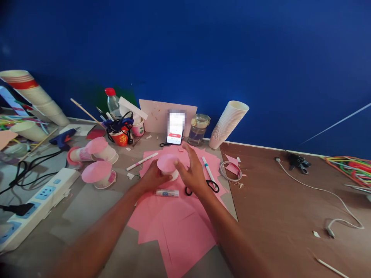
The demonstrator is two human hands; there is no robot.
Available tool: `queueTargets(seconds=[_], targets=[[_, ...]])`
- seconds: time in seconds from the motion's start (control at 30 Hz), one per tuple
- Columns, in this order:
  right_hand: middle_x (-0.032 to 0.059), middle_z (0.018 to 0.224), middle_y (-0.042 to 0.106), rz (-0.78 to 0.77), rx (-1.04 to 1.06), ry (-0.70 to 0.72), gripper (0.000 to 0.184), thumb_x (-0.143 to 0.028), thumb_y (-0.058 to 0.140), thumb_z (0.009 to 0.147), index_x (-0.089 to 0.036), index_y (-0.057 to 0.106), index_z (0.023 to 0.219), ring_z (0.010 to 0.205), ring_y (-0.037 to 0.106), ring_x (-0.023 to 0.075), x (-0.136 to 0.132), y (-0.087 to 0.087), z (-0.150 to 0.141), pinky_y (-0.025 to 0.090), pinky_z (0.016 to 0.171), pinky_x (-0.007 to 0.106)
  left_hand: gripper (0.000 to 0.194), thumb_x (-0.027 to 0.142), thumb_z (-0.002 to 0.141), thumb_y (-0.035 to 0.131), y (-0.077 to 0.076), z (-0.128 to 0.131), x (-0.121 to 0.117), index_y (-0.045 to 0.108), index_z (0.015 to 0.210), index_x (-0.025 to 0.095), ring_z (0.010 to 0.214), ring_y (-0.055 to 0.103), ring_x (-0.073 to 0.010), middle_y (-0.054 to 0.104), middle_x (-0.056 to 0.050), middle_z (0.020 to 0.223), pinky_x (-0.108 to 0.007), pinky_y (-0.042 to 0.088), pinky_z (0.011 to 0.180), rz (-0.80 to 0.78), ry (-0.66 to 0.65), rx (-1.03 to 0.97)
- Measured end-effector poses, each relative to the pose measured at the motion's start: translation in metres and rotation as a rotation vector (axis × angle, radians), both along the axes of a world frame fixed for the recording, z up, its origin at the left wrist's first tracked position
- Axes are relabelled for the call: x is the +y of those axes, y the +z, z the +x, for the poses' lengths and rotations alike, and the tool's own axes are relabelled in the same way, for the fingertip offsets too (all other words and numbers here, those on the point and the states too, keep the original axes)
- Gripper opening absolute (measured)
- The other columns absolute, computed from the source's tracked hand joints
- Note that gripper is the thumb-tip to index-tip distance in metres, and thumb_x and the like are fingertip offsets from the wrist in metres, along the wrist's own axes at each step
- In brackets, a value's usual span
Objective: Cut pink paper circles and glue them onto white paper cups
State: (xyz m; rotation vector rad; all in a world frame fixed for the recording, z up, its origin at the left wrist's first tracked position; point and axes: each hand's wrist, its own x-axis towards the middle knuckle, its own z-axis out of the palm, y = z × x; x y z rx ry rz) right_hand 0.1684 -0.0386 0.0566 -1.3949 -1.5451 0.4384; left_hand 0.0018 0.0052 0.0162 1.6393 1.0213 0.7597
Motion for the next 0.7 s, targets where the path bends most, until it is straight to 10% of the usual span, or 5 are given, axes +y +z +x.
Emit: queueTargets(seconds=[0.3,0.7], targets=[[0.0052,0.091,0.063,-0.083,0.783,-0.074,0.032,-0.046,0.049,0.085,-0.020,0.057,0.102,0.086,0.061,0.0182,0.014,-0.040,-0.010,0.047,0.089,0.042,0.050,0.052,0.074,0.058,-0.005,-0.008,0.009,0.055,0.106,0.014,0.095,0.057,-0.0242,0.063,-0.009,0.100,-0.035,0.044,0.081,-0.103,0.088,-0.256],[0.0086,0.103,0.063,-0.022,0.701,0.045,0.036,-0.046,0.038,0.088,-0.020,0.059,0.102,0.096,0.060,0.0206,0.013,-0.042,-0.010,0.043,0.093,0.044,0.053,0.057,0.078,0.054,-0.006,-0.010,0.001,0.057,0.111,0.015,0.096,0.061,-0.0252,0.067,-0.011,0.098,-0.040,0.047,0.087,-0.512,-0.083,-0.593]])
